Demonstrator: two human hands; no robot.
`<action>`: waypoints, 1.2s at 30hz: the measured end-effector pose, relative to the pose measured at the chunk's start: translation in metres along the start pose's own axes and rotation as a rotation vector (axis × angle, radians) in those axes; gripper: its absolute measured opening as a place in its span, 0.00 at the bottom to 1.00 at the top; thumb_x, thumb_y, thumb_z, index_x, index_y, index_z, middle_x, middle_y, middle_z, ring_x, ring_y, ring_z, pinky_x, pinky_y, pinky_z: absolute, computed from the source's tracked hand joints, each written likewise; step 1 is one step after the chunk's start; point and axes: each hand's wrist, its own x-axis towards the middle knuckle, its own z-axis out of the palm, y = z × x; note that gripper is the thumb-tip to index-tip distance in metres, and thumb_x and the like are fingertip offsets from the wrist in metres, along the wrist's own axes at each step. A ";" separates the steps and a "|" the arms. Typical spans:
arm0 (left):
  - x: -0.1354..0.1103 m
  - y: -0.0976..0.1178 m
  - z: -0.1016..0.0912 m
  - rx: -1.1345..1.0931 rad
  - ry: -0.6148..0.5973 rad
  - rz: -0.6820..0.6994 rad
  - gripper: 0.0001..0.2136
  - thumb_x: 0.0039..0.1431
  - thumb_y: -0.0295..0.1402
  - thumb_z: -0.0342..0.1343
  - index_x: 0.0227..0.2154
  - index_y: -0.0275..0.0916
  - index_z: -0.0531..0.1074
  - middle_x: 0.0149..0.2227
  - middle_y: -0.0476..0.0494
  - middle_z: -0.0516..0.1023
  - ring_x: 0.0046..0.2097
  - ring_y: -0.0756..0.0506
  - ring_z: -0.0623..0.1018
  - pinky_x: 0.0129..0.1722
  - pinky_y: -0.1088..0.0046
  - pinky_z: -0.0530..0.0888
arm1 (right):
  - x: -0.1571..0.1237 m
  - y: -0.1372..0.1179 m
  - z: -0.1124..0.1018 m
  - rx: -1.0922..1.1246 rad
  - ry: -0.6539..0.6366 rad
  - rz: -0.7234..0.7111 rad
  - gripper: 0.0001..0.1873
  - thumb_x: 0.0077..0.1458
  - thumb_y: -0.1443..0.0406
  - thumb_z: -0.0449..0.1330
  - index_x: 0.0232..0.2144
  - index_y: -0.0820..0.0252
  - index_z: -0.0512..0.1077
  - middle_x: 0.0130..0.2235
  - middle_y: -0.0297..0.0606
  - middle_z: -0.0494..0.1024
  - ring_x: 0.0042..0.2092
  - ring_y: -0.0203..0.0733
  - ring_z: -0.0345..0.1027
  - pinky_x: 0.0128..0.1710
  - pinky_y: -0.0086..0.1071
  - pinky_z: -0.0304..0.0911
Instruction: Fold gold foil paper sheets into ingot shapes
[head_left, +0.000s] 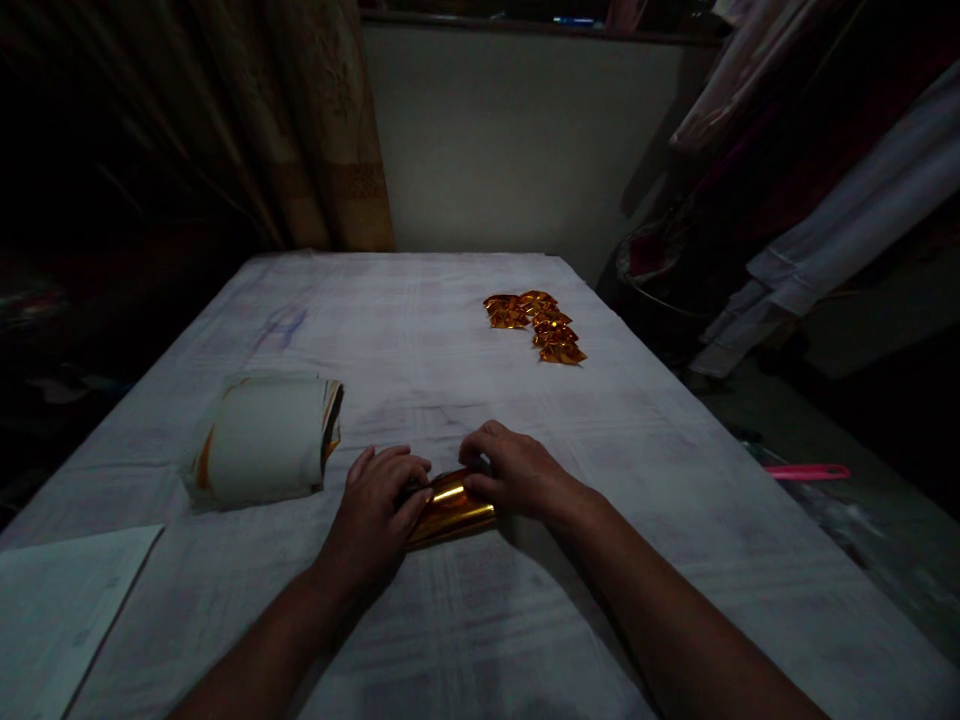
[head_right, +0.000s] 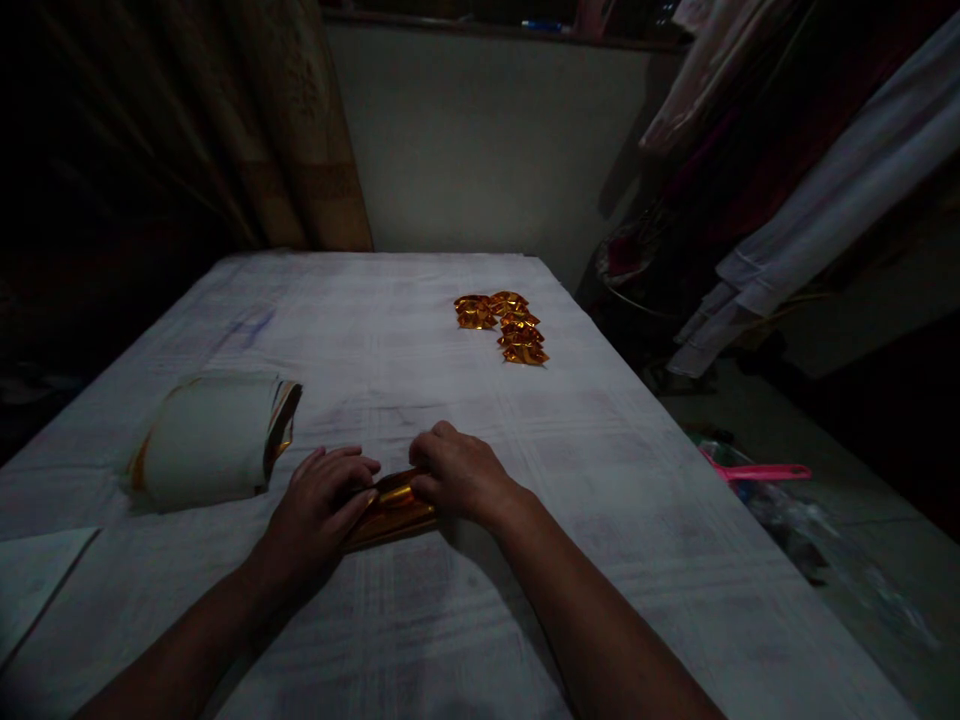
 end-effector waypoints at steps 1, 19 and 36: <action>0.000 0.001 -0.001 0.006 0.007 0.004 0.04 0.61 0.30 0.53 0.36 0.45 0.72 0.43 0.46 0.82 0.55 0.38 0.76 0.62 0.42 0.60 | 0.000 0.000 0.000 0.002 0.011 -0.005 0.14 0.55 0.66 0.67 0.45 0.52 0.74 0.44 0.36 0.72 0.41 0.40 0.69 0.39 0.31 0.58; 0.002 -0.001 -0.005 -0.259 0.159 -0.248 0.11 0.58 0.42 0.58 0.39 0.43 0.76 0.37 0.45 0.80 0.40 0.41 0.80 0.43 0.62 0.77 | 0.012 0.027 0.012 0.802 -0.075 0.074 0.08 0.51 0.61 0.67 0.28 0.60 0.77 0.25 0.30 0.74 0.28 0.35 0.67 0.30 0.29 0.60; 0.005 -0.004 -0.002 -0.497 0.148 -0.395 0.11 0.54 0.43 0.60 0.31 0.41 0.77 0.31 0.45 0.80 0.35 0.44 0.79 0.35 0.69 0.75 | 0.013 0.034 0.009 1.010 -0.070 0.067 0.22 0.44 0.49 0.71 0.32 0.62 0.80 0.25 0.32 0.74 0.27 0.34 0.63 0.30 0.31 0.58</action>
